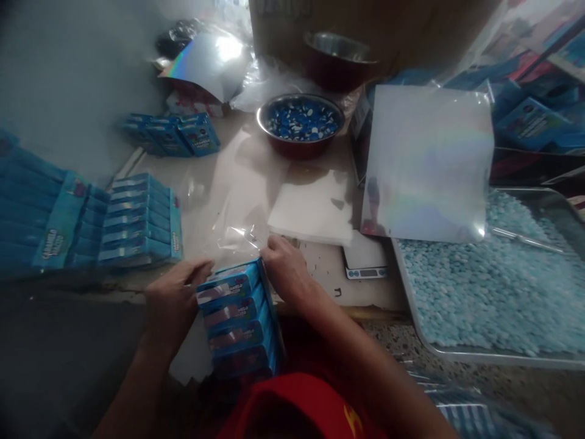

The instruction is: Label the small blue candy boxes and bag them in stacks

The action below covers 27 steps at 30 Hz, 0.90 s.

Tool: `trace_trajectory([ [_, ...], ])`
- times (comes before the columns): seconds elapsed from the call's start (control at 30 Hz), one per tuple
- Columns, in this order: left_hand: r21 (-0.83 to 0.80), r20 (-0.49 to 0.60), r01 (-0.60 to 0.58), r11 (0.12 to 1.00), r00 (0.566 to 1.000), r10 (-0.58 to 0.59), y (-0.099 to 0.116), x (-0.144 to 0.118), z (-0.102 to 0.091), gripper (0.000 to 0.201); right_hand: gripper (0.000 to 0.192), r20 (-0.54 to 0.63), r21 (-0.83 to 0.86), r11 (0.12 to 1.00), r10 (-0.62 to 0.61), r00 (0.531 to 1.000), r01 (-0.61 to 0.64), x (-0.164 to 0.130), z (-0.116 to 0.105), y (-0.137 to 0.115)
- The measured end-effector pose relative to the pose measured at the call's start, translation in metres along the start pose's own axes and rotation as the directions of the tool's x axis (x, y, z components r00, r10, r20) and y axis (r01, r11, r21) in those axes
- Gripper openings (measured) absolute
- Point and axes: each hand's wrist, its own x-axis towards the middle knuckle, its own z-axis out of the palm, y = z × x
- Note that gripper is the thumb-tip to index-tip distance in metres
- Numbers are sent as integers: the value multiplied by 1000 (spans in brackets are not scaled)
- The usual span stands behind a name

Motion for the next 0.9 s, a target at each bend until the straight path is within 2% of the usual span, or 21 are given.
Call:
trace_trajectory([
  [0.1,-18,32,23,1000,999,-22,14,6,-26,11,21,75,73,997,14,997,-19,2,-29,-13],
  [0.17,-29,31,55,998,998,-54,26,2,-41,7,20,65,108,993,32,997,-39,-2,-45,-25],
  [0.27,0,-43,121,993,992,-121,42,-10,-50,5,15,-62,156,983,109,992,-99,-13,-56,-43],
  [0.37,68,-203,178,982,966,-161,52,-23,-44,6,10,-179,223,965,182,967,-140,-22,-54,-53],
  [0.43,114,-294,124,986,952,-86,54,-28,-37,7,8,-266,269,955,201,943,-127,-28,-47,-55],
  [0.53,165,-374,-48,985,921,107,50,-33,-29,15,9,-404,300,953,167,899,-42,-37,-37,-55],
  [0.6,169,-411,-77,983,901,141,47,-34,-25,16,11,-437,304,953,136,889,4,-41,-34,-53],
  [0.7,166,-400,-15,986,913,81,46,-35,-19,11,10,-372,360,933,162,914,-19,-39,-39,-51],
  [0.77,179,-346,5,984,936,58,48,-35,-18,9,11,-243,483,869,248,938,-104,-35,-47,-51],
  [0.83,215,-278,-5,977,958,66,51,-34,-18,12,13,-135,573,797,322,937,-191,-33,-57,-55],
  [0.9,245,-221,-28,969,972,84,52,-34,-18,15,12,-165,521,829,329,930,-201,-35,-64,-61],
])
